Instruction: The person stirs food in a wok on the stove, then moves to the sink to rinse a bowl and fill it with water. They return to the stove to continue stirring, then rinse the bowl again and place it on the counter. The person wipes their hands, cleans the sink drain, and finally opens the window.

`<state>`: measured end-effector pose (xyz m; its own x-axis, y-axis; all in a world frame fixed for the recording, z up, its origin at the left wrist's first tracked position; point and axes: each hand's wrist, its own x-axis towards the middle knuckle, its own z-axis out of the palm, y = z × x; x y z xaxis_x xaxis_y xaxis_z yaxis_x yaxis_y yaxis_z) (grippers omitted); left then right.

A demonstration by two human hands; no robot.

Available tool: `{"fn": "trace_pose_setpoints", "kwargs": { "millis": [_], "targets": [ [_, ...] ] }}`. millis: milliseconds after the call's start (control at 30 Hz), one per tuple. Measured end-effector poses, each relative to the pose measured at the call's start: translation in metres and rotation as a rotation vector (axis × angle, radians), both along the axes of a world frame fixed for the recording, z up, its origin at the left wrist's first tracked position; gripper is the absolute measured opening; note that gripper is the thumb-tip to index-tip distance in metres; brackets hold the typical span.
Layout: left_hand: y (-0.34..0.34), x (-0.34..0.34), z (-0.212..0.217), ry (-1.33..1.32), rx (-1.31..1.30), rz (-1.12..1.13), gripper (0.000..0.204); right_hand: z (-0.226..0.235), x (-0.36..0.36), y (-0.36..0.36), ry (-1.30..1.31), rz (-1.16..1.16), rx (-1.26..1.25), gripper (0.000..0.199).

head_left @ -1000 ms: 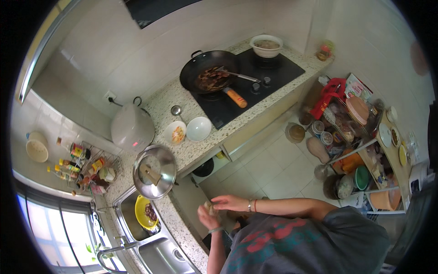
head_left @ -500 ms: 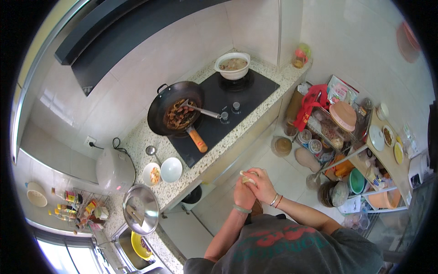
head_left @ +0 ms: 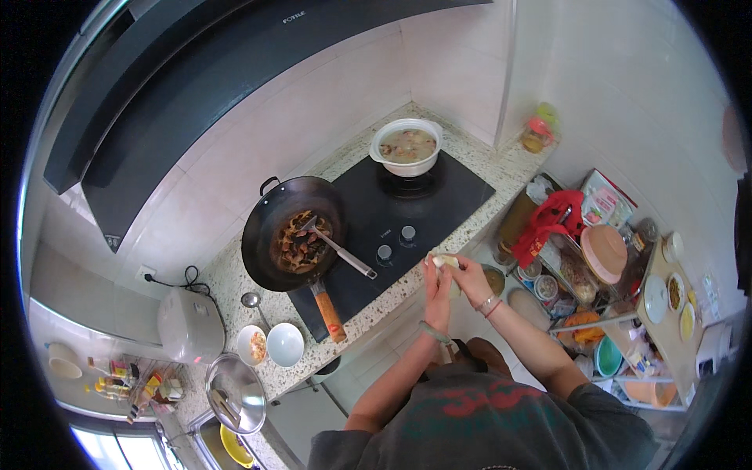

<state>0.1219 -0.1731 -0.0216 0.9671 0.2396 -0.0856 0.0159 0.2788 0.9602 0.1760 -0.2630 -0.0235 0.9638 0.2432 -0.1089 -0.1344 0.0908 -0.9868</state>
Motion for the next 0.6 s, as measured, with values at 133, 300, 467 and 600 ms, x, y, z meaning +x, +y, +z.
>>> {"fn": "trace_pose_setpoints", "kwargs": {
  "millis": [133,300,467,600],
  "targets": [
    [0.013,0.047,0.022,-0.096,0.056,0.179,0.057,0.003,0.084,0.035,0.41,0.146,0.41,0.029],
    [0.015,0.1,0.01,-0.094,-0.183,0.362,0.055,-0.038,0.206,0.094,0.779,0.298,0.755,0.028],
    [0.001,0.157,0.011,0.013,-0.189,0.477,0.055,-0.08,0.289,0.13,0.973,0.233,0.939,0.026],
    [-0.006,0.182,0.012,0.045,-0.161,0.541,0.055,-0.09,0.304,0.128,1.028,0.285,0.987,0.026]
  ]
}}
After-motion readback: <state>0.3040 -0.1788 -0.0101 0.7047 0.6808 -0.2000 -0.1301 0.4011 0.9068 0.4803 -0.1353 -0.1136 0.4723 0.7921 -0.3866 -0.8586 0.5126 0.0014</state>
